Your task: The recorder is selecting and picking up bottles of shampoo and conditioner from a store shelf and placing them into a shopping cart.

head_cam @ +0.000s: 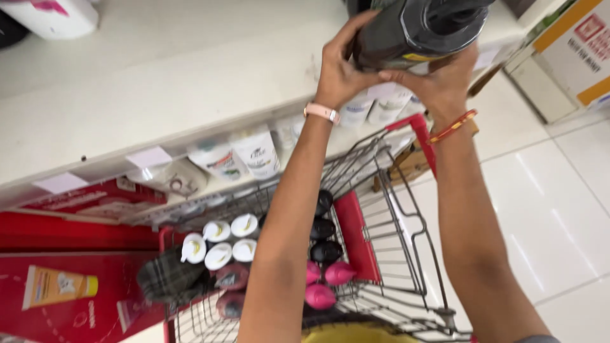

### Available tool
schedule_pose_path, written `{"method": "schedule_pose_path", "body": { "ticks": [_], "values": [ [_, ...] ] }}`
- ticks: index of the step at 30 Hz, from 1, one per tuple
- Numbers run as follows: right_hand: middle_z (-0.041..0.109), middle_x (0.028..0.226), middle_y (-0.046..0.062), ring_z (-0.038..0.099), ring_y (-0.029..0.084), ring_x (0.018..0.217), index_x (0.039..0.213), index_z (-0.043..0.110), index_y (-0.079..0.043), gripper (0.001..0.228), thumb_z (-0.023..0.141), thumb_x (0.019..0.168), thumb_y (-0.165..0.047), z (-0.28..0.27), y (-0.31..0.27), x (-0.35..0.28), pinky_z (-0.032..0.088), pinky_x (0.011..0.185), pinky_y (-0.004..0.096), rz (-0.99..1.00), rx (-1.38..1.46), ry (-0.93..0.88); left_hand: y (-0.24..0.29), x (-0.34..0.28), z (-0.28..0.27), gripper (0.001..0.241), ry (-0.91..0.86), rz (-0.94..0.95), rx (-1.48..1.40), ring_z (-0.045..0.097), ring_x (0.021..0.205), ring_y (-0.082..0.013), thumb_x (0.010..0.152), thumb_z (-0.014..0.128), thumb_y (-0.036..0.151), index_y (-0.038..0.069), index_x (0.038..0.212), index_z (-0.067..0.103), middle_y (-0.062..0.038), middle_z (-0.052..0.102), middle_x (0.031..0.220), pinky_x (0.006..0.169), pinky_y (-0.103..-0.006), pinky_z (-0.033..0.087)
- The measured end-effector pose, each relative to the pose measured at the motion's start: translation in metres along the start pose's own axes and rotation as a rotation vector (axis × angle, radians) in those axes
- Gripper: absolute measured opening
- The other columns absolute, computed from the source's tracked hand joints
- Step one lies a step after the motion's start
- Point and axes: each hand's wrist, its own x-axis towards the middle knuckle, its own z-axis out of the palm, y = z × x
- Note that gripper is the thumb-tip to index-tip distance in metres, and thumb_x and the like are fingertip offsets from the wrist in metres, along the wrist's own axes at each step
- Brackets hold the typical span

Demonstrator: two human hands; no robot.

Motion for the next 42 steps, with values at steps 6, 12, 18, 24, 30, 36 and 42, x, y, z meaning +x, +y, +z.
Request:
{"method": "schedule_pose_path", "body": {
  "ticks": [6,12,18,24,30,36,42],
  "values": [
    [0.07,0.127,0.006,0.07,0.016,0.114,0.129,0.059,0.002,0.071,0.106,0.078,-0.013,0.02,-0.076,-0.021,0.06,0.107,0.031,0.066,-0.196,-0.033,0.035,-0.033,0.0,0.096,-0.033,-0.095,-0.103,0.064,0.121,-0.0203,0.061,0.105,0.01,0.006,0.143,0.056,-0.006,0.066,0.134,0.111,-0.0361,0.052],
    [0.07,0.123,0.008,0.07,0.015,0.111,0.131,0.057,0.007,0.072,0.104,0.081,-0.015,0.04,-0.122,-0.065,0.06,0.103,0.027,0.089,-0.392,-0.142,0.086,-0.085,-0.019,0.097,-0.156,0.072,-0.003,0.065,0.13,-0.0177,0.066,0.109,0.016,0.009,0.146,0.055,-0.005,0.066,0.137,0.117,-0.0322,0.051],
    [0.072,0.121,0.004,0.069,0.012,0.108,0.128,0.063,-0.001,0.064,0.102,0.079,-0.016,0.075,-0.145,-0.11,0.059,0.101,0.026,0.35,-0.158,-0.214,0.095,-0.174,-0.049,0.082,-0.277,-0.146,0.026,0.068,0.126,-0.0239,0.064,0.101,0.011,0.005,0.136,0.062,-0.011,0.069,0.132,0.115,-0.0372,0.053],
    [0.073,0.12,0.008,0.07,0.018,0.11,0.122,0.069,-0.008,0.059,0.094,0.068,-0.01,0.105,-0.095,-0.199,0.054,0.1,0.031,0.494,-0.271,-0.349,0.026,-0.3,-0.058,0.074,-0.375,-0.361,0.093,0.072,0.112,-0.0226,0.057,0.098,0.013,0.005,0.125,0.068,-0.012,0.074,0.121,0.103,-0.0354,0.056],
    [0.073,0.118,0.013,0.073,0.027,0.105,0.118,0.071,-0.005,0.062,0.091,0.06,-0.006,0.112,-0.042,-0.248,0.055,0.096,0.033,0.643,-0.389,-0.401,-0.04,-0.356,-0.047,0.077,-0.329,-0.405,0.1,0.07,0.113,-0.0335,0.049,0.094,0.003,0.003,0.121,0.065,-0.017,0.071,0.121,0.099,-0.0383,0.055],
    [0.074,0.113,0.016,0.073,0.033,0.096,0.115,0.073,-0.005,0.057,0.087,0.06,-0.005,0.115,-0.026,-0.253,0.06,0.085,0.038,0.665,-0.79,-0.399,-0.076,-0.352,-0.036,0.071,-0.312,-0.473,0.139,0.068,0.114,-0.0357,0.051,0.088,-0.005,0.006,0.118,0.067,-0.015,0.072,0.118,0.101,-0.0404,0.055],
    [0.073,0.11,0.022,0.073,0.036,0.086,0.114,0.073,0.001,0.059,0.091,0.059,-0.012,0.118,-0.009,-0.295,0.06,0.076,0.04,0.599,-1.004,-0.243,-0.094,-0.409,-0.029,0.082,-0.257,-0.386,0.35,0.056,0.129,-0.0421,0.059,0.078,-0.012,0.005,0.137,0.059,-0.022,0.06,0.139,0.108,-0.0442,0.049]
  ]
}}
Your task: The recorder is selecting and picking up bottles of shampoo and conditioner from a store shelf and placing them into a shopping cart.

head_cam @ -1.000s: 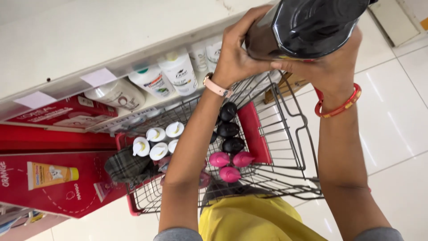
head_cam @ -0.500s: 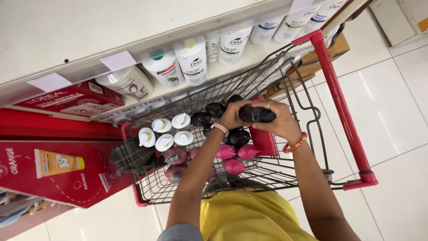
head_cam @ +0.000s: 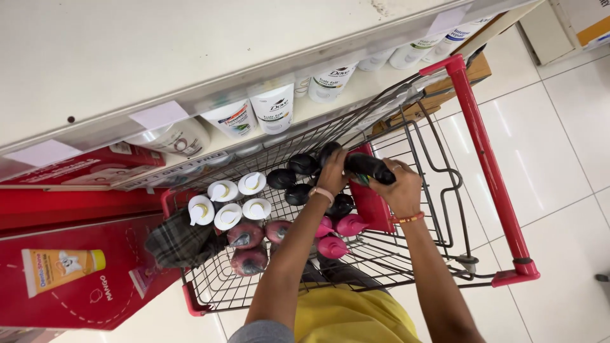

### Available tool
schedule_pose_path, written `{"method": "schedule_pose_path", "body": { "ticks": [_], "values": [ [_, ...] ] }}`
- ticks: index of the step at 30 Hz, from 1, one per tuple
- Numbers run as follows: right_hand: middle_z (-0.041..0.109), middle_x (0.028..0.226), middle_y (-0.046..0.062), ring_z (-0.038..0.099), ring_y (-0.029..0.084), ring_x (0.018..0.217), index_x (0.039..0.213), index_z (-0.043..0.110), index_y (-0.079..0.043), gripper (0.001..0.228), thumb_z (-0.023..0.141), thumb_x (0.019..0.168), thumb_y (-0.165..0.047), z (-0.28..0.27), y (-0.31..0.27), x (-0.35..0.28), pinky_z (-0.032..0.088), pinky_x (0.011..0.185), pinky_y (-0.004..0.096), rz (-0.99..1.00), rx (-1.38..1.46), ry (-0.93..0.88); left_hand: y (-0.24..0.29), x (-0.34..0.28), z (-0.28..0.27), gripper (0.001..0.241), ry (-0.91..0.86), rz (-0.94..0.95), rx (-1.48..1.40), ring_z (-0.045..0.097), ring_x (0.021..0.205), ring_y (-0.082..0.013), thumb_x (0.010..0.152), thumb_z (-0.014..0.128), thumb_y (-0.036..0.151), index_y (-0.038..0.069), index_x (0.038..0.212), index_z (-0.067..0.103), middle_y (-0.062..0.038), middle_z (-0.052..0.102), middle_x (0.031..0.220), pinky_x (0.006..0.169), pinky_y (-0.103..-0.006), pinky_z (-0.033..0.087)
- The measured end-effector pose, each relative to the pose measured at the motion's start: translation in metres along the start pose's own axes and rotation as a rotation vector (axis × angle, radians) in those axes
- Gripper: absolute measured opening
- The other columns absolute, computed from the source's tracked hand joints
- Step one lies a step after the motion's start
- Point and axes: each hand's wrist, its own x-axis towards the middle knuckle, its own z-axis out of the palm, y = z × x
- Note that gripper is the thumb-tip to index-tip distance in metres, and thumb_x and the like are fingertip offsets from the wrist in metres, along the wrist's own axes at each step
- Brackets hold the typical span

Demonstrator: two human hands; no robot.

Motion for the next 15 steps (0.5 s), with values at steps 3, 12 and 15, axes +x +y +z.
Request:
{"method": "schedule_pose_path", "body": {
  "ticks": [3,12,15],
  "values": [
    [0.075,0.103,0.02,0.075,0.033,0.085,0.112,0.073,0.002,0.054,0.09,0.064,-0.014,0.017,0.011,-0.015,0.062,0.078,0.037,0.088,0.064,0.088,-0.039,-0.032,0.028,0.075,-0.086,-0.238,0.258,0.054,0.124,-0.044,0.067,0.082,-0.002,-0.003,0.136,0.051,-0.025,0.057,0.135,0.108,-0.0473,0.046],
    [0.074,0.088,0.02,0.073,0.033,0.076,0.109,0.076,0.0,0.051,0.092,0.065,-0.018,0.045,0.016,-0.02,0.059,0.07,0.04,0.38,0.001,0.134,-0.08,-0.043,0.061,0.034,-0.581,-0.329,0.742,0.054,0.125,-0.0342,0.093,0.063,0.014,0.005,0.126,0.064,-0.012,0.059,0.134,0.097,-0.0619,0.05],
    [0.074,0.089,0.02,0.073,0.033,0.077,0.109,0.076,0.001,0.049,0.092,0.067,-0.02,0.051,0.019,-0.025,0.059,0.069,0.04,0.34,-0.032,0.168,-0.074,-0.044,0.059,0.027,-0.7,-0.385,0.832,0.055,0.124,-0.0351,0.098,0.059,0.016,0.008,0.121,0.071,-0.009,0.06,0.134,0.095,-0.06,0.052]
  ]
}}
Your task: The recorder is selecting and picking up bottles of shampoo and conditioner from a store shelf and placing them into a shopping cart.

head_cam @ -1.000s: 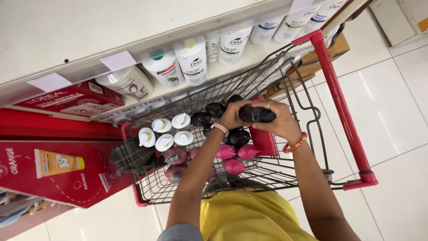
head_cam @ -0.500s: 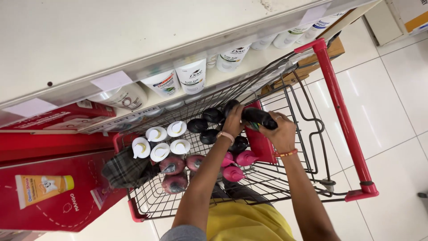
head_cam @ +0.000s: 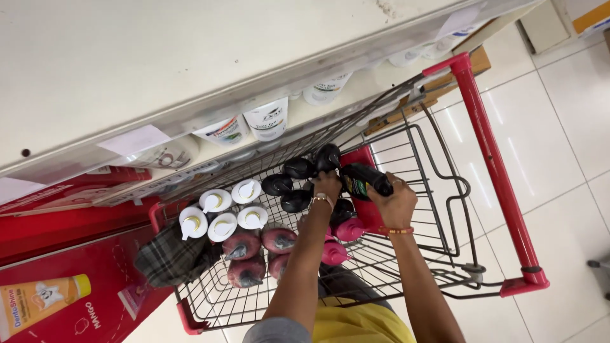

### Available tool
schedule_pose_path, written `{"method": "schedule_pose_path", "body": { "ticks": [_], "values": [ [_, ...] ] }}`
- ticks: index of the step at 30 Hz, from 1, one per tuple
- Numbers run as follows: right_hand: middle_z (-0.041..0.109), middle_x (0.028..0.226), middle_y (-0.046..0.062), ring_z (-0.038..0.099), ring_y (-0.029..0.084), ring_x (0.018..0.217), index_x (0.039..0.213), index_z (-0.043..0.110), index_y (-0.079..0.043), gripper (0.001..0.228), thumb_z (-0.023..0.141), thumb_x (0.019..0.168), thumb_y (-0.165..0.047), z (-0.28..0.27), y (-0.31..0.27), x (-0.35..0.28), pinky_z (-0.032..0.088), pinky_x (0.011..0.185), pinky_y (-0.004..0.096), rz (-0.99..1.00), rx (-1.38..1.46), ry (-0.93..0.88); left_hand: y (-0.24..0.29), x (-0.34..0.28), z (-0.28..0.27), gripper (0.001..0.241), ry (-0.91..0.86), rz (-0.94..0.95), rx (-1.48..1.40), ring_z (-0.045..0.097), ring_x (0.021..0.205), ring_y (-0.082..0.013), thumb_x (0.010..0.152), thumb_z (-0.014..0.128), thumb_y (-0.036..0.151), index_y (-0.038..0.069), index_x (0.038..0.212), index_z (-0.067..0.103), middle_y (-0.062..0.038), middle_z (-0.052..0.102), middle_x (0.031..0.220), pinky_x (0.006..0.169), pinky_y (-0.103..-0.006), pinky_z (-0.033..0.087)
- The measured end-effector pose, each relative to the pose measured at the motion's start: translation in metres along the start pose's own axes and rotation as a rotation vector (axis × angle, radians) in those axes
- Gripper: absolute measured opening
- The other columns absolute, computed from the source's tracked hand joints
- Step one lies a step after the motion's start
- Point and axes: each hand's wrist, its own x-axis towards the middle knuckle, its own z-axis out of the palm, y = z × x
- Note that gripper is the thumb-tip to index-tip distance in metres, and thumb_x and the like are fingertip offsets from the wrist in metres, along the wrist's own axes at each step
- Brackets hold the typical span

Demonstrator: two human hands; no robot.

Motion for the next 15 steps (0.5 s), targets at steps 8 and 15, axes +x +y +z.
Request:
{"method": "schedule_pose_path", "body": {
  "ticks": [8,15],
  "values": [
    [0.074,0.085,0.019,0.071,0.034,0.075,0.1,0.078,0.0,0.039,0.09,0.073,-0.026,0.005,0.004,-0.002,0.058,0.07,0.042,0.1,-0.103,-0.2,-0.03,-0.024,-0.006,0.035,0.013,-0.007,-0.101,0.069,0.112,-0.0394,0.095,0.066,0.007,0.012,0.13,0.064,-0.019,0.066,0.124,0.087,-0.0506,0.061],
    [0.074,0.091,0.022,0.074,0.035,0.076,0.106,0.074,0.005,0.054,0.091,0.066,-0.026,0.057,0.045,-0.005,0.06,0.071,0.04,-0.117,0.038,-0.085,-0.058,-0.069,-0.048,0.091,-0.048,-0.113,-0.25,0.07,0.106,-0.0405,0.057,0.097,0.014,0.006,0.135,0.052,-0.023,0.062,0.127,0.085,-0.0468,0.061]
  ]
}}
